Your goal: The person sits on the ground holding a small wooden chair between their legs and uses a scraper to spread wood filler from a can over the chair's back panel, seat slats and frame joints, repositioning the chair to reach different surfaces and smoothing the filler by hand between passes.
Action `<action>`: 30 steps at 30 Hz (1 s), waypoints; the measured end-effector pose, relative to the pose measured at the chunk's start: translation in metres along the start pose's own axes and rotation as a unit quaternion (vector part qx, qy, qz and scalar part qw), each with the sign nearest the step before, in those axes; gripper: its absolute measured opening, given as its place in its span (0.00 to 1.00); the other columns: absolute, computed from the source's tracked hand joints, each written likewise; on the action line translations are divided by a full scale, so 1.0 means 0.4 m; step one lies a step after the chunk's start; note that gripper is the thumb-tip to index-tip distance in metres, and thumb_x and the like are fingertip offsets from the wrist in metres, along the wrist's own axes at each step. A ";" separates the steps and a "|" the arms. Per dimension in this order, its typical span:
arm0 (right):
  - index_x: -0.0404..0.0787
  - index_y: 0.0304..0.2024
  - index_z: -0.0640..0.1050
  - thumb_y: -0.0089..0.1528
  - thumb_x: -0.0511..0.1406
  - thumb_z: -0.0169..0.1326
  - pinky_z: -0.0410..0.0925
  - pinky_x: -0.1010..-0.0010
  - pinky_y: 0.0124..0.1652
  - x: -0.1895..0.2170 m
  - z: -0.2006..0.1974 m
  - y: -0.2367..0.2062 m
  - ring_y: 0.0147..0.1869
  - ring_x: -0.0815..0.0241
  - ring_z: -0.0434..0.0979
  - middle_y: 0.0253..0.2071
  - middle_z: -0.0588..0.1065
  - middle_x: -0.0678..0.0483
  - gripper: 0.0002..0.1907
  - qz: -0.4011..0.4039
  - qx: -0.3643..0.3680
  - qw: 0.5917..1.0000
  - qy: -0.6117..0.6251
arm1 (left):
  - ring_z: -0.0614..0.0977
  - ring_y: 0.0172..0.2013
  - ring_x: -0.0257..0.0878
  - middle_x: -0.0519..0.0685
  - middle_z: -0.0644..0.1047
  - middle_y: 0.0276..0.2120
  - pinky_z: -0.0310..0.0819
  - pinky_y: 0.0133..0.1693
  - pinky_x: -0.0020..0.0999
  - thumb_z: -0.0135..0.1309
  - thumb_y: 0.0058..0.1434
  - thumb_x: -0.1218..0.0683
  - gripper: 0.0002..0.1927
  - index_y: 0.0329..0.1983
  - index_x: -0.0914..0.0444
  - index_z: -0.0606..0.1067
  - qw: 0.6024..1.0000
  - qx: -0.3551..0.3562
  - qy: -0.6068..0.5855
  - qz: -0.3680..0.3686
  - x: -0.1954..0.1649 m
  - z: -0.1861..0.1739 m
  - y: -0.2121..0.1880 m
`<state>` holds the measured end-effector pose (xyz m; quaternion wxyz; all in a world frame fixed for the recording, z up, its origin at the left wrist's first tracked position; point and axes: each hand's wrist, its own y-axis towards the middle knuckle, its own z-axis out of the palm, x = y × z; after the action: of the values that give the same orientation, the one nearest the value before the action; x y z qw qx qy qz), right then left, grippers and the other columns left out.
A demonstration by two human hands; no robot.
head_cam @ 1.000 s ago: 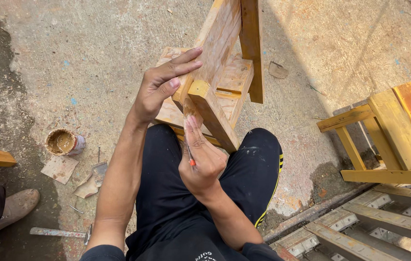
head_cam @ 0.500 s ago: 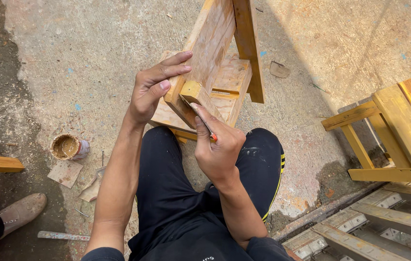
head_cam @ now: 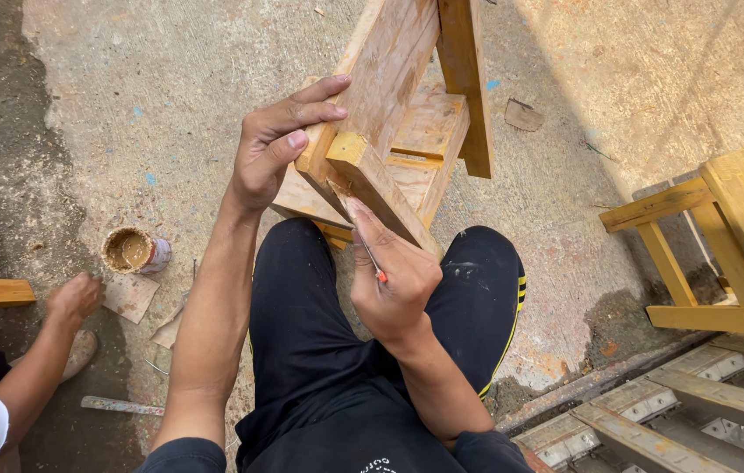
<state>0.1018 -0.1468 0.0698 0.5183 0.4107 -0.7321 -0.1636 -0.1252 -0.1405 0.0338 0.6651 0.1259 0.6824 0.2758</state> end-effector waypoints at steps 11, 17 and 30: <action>0.32 0.53 0.80 0.63 0.22 0.59 0.77 0.69 0.54 -0.017 0.010 -0.026 0.54 0.50 0.86 0.50 0.81 0.43 0.15 0.009 -0.011 1.000 0.012 | 0.72 0.72 0.52 0.64 0.72 0.68 0.60 0.75 0.44 0.50 0.67 0.47 0.25 0.58 0.69 0.78 1.000 0.004 -0.008 0.002 0.021 -0.012 0.000; 0.34 0.52 0.81 0.63 0.23 0.60 0.77 0.69 0.52 -0.039 -0.004 0.030 0.53 0.51 0.86 0.49 0.82 0.45 0.14 -0.007 0.016 1.000 0.020 | 0.72 0.72 0.52 0.64 0.72 0.68 0.59 0.73 0.42 0.50 0.68 0.47 0.24 0.58 0.69 0.78 1.000 0.010 0.000 0.011 0.022 0.001 0.004; 0.33 0.52 0.80 0.63 0.23 0.60 0.77 0.72 0.47 -0.009 -0.038 -0.011 0.47 0.52 0.88 0.47 0.82 0.44 0.15 0.049 0.005 0.998 0.033 | 0.73 0.69 0.52 0.64 0.74 0.66 0.61 0.72 0.42 0.50 0.68 0.47 0.24 0.57 0.70 0.79 0.999 0.020 0.024 0.019 0.017 -0.009 0.009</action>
<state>0.1176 -0.1438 0.0709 0.5474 0.3818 -0.7348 -0.1209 -0.1298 -0.1346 0.0302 0.6405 0.1457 0.7010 0.2776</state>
